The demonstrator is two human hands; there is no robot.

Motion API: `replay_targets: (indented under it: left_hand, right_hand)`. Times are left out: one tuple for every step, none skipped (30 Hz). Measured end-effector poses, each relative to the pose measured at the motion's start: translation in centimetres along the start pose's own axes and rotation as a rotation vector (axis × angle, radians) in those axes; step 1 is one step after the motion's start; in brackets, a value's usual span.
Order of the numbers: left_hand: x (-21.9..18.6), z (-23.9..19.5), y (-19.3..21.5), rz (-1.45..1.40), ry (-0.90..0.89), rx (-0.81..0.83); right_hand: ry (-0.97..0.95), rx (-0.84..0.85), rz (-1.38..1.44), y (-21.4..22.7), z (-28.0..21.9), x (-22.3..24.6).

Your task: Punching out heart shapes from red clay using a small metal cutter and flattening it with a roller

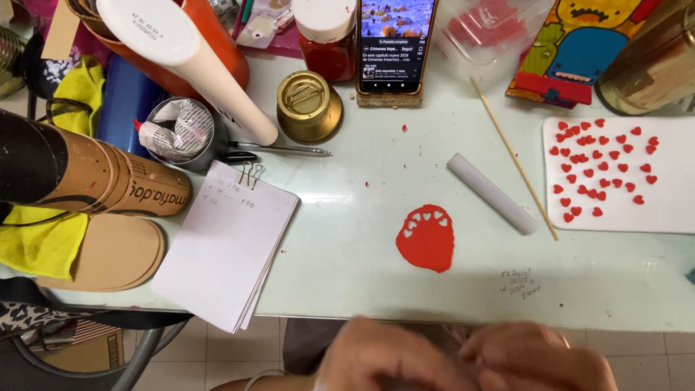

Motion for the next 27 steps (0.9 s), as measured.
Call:
replay_targets:
  left_hand:
    - [1.0,-0.2,0.2,-0.002,0.002,-0.003]
    - [2.4,-0.5,0.7,-0.126,0.045,-0.041]
    - [3.8,-0.7,1.2,-0.251,0.088,-0.079]
    - [4.0,-0.5,1.4,-0.255,0.088,-0.086]
    - [4.2,-0.3,1.8,-0.262,0.090,-0.119]
    - [4.6,-0.3,2.2,-0.271,0.097,-0.154]
    - [5.0,-0.2,2.4,-0.277,0.103,-0.162]
    - [5.2,-0.1,2.8,-0.244,0.077,-0.170]
    - [5.4,0.0,3.1,-0.210,0.053,-0.179]
    - [5.6,0.2,3.4,-0.213,0.056,-0.181]
    - [5.9,0.3,3.8,-0.186,0.057,-0.199]
    - [6.1,0.3,4.1,-0.161,0.061,-0.218]
    - [6.3,0.4,4.3,-0.166,0.067,-0.220]
    - [6.3,0.6,4.5,-0.143,0.057,-0.219]
    - [6.3,0.8,4.7,-0.119,0.047,-0.218]
    - [6.4,1.0,4.7,-0.121,0.048,-0.216]
    - [6.6,1.1,5.0,-0.155,0.048,-0.248]
    - [6.7,1.1,5.2,-0.188,0.049,-0.282]
    - [6.9,1.3,5.3,-0.190,0.050,-0.281]
    - [7.0,1.3,5.6,-0.171,0.041,-0.318]
    - [7.1,1.3,6.0,-0.152,0.033,-0.355]
    - [7.0,1.4,6.0,-0.153,0.033,-0.355]
    - [6.9,1.4,6.1,-0.132,0.041,-0.378]
    - [6.8,1.5,6.3,-0.110,0.048,-0.400]
    - [6.6,1.5,6.3,-0.110,0.046,-0.399]
    - [6.2,1.6,6.3,-0.100,0.011,-0.402]
    - [5.8,1.6,6.3,-0.089,-0.023,-0.405]
  right_hand:
    - [-0.003,0.003,0.001,-0.6,0.4,0.1]
    - [0.114,-0.036,-0.090,-1.0,0.8,1.0]
    - [0.230,-0.075,-0.179,-1.4,1.1,2.0]
    - [0.227,-0.068,-0.177,-0.9,1.3,1.6]
    - [0.219,0.006,-0.256,-0.9,1.5,1.1]
    - [0.205,0.081,-0.335,-1.0,1.5,0.6]
    - [0.196,0.089,-0.334,-1.2,1.7,-0.2]
    - [0.277,0.071,-0.309,-1.4,1.8,-0.3]
    - [0.358,0.053,-0.284,-1.5,1.9,-0.4]
    - [0.353,0.056,-0.285,-1.6,2.2,-0.8]
    - [0.399,0.064,-0.276,-1.7,2.4,-0.9]
    - [0.441,0.073,-0.267,-1.9,2.4,-0.9]
    - [0.433,0.076,-0.267,-2.3,2.5,-0.9]
    - [0.387,0.057,-0.233,-2.4,2.7,-1.2]
    - [0.341,0.039,-0.199,-2.5,2.9,-1.4]
    - [0.340,0.038,-0.202,-2.7,3.2,-1.4]
    - [0.317,0.058,-0.168,-3.0,3.5,-1.6]
    - [0.292,0.078,-0.134,-3.2,3.8,-1.7]
    - [0.291,0.078,-0.136,-3.3,3.6,-2.0]
    - [0.147,0.088,0.001,-3.3,3.7,-3.3]
    - [0.001,0.097,0.139,-3.4,3.7,-4.6]
    - [0.001,0.098,0.138,-3.4,3.8,-5.1]
    - [-0.203,0.093,0.409,-3.7,3.7,-7.1]
    - [-0.408,0.078,0.680,-4.3,3.4,-8.9]
    - [-0.407,0.079,0.679,-4.1,3.7,-9.2]
    - [-0.546,0.093,0.825,-4.6,3.5,-10.2]
    - [-0.687,0.106,0.970,-5.1,3.2,-11.0]
Point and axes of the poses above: each hand's wrist, its own z-axis towards the middle knuckle, its own y-axis out of the back of the hand, x = y × z, the point moved 8 cm from there along z, towards the middle knuckle, and after that the axes turned 1 degree about z, right-handed, at the moved point
